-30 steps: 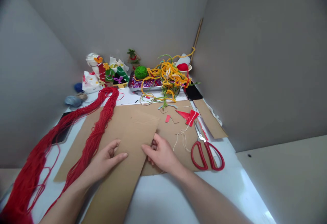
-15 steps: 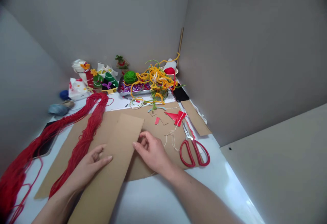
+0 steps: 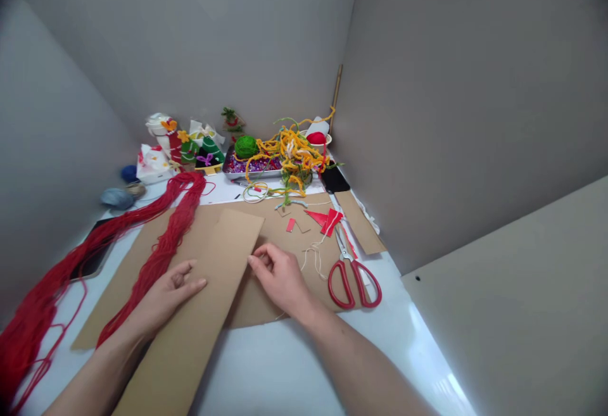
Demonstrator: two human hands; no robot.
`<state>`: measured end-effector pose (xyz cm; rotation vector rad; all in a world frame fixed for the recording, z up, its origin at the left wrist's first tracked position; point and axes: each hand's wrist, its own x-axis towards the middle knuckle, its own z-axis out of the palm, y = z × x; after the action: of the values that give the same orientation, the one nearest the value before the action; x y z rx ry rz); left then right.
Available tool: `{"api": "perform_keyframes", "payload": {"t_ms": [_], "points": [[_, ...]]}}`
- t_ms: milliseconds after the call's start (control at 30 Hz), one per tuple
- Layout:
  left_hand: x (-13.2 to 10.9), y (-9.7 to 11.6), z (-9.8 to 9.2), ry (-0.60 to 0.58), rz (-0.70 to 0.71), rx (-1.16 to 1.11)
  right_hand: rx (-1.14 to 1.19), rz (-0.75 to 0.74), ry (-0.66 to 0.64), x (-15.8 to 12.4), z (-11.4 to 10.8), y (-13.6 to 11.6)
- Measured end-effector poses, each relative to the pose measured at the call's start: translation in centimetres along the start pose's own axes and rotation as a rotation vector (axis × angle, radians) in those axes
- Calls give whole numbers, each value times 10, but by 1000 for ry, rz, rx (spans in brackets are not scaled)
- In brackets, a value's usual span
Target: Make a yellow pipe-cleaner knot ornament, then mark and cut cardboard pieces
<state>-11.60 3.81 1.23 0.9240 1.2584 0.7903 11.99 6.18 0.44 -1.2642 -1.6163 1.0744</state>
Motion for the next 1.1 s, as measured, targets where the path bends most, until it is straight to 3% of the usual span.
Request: {"api": "perform_keyframes", "payload": {"t_ms": [433,900,1100], "points": [[-3,5,4,-14,32,-24,-6,-73,5,-2,7,2],[-3,2,1,-65,87,-30,-112,-168,74,-1,-7,-5],[-5,6,3,-49,94,-44,-154,-191,26,-3,-4,-4]]}}
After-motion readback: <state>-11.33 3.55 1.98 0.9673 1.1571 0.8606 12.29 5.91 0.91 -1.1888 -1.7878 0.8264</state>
